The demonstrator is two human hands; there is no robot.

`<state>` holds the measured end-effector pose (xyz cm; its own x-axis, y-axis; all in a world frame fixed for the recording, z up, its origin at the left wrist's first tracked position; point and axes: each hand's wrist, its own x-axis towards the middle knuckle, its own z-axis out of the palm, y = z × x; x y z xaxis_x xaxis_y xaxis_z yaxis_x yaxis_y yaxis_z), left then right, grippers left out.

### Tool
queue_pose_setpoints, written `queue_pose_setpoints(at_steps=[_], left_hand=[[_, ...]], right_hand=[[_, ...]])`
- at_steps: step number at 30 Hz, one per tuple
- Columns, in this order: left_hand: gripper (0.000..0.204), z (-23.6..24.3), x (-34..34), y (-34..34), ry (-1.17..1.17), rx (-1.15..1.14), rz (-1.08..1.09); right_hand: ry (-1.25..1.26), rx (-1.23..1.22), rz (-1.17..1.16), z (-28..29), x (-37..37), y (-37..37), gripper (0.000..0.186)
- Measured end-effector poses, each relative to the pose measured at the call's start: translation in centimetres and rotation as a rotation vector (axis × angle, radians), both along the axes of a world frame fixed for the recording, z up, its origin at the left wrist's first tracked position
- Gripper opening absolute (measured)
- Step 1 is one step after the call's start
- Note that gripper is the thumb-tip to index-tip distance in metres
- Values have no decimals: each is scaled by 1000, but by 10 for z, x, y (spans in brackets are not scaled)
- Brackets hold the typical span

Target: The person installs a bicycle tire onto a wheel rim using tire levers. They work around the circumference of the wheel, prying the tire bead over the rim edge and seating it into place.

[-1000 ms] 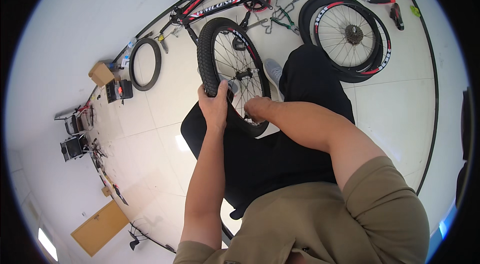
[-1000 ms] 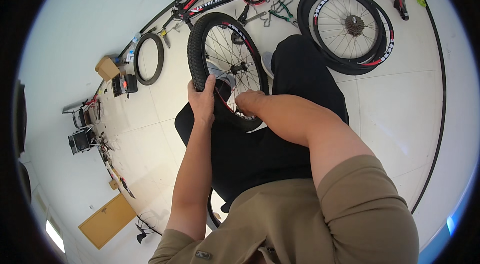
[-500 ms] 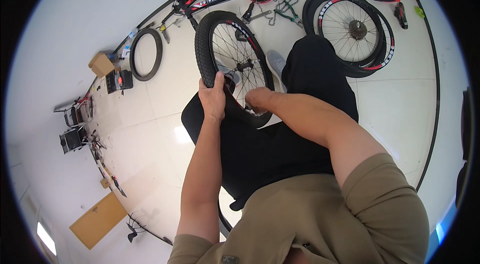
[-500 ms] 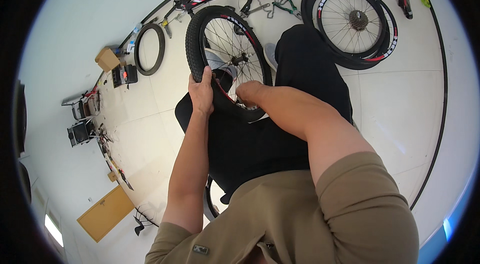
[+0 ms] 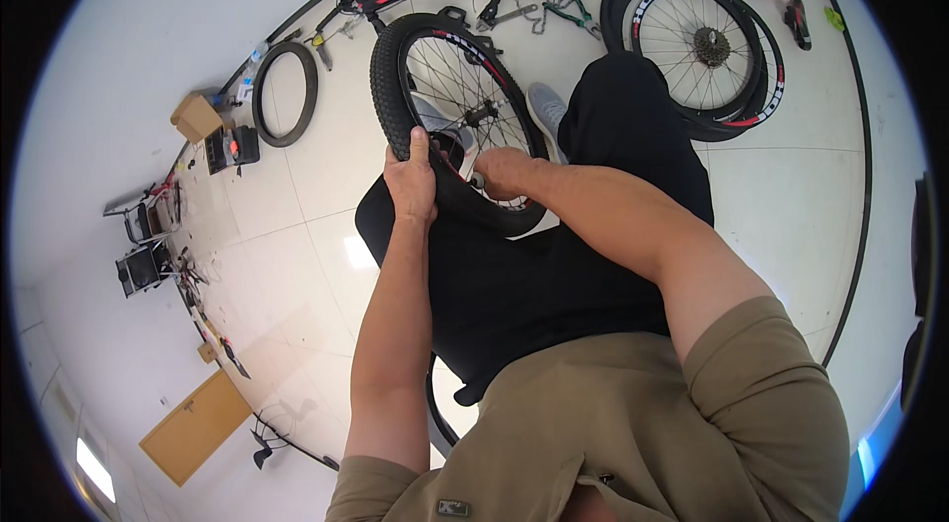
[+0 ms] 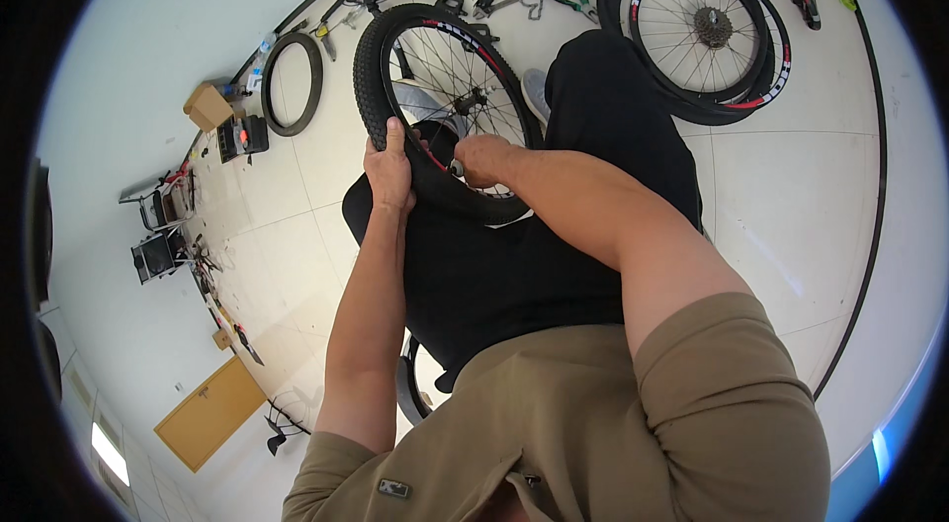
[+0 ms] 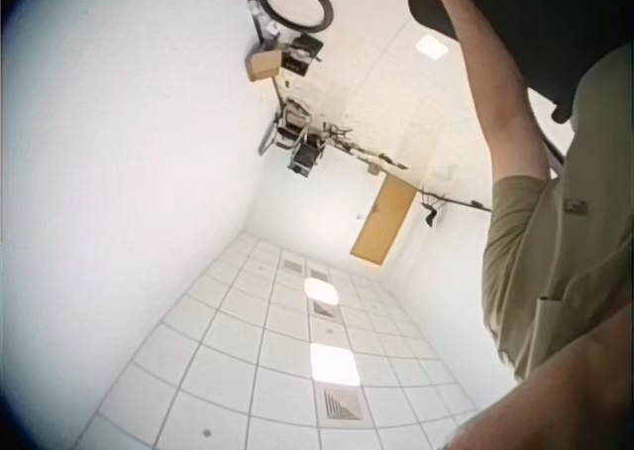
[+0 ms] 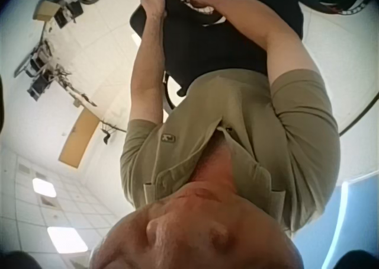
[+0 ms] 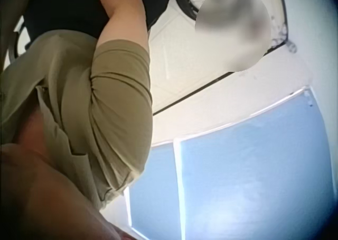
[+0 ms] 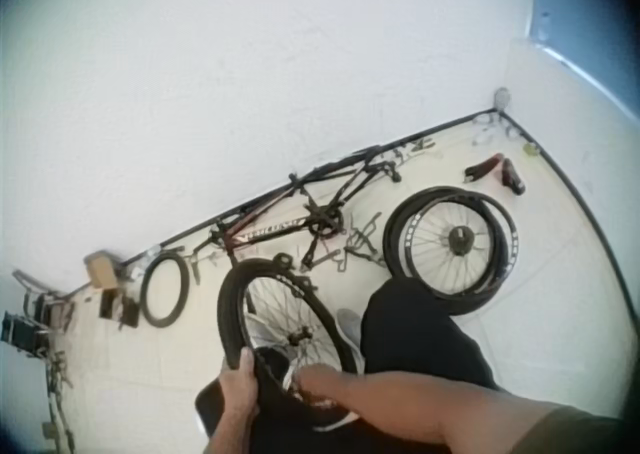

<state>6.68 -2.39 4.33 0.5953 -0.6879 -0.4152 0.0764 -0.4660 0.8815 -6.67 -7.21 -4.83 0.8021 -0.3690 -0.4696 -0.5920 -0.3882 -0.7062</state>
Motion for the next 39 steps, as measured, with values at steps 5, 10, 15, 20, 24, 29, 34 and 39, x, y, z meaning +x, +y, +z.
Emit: queue_pose_setpoints(at_steps=[5, 10, 15, 20, 24, 29, 34, 39], left_hand=[[41, -1, -3, 3, 60, -23, -1], [40, -2, -8, 4, 28, -42, -14], [39, -10, -6, 7, -2, -53, -9], [34, -6, -14, 7, 1, -60, 2], [34, -13, -21, 14, -81, -128, -9], [39, -16, -27, 17, -118, -73, 8], [46, -16, -32, 19, -95, -73, 47], [69, 16, -21, -14, -22, -12, 157]], right_hand=[[91, 4, -8, 23, -1, -15, 34], [99, 44, -92, 28, -3, -20, 34], [89, 51, -113, 29, -3, -22, 32], [73, 42, -98, 27, -3, -26, 29], [16, -7, -108, 31, -3, -28, 28], [53, -107, -76, 32, -3, -35, 28], [35, -132, -66, 31, -6, -29, 27], [53, -103, -74, 31, -8, -31, 28]])
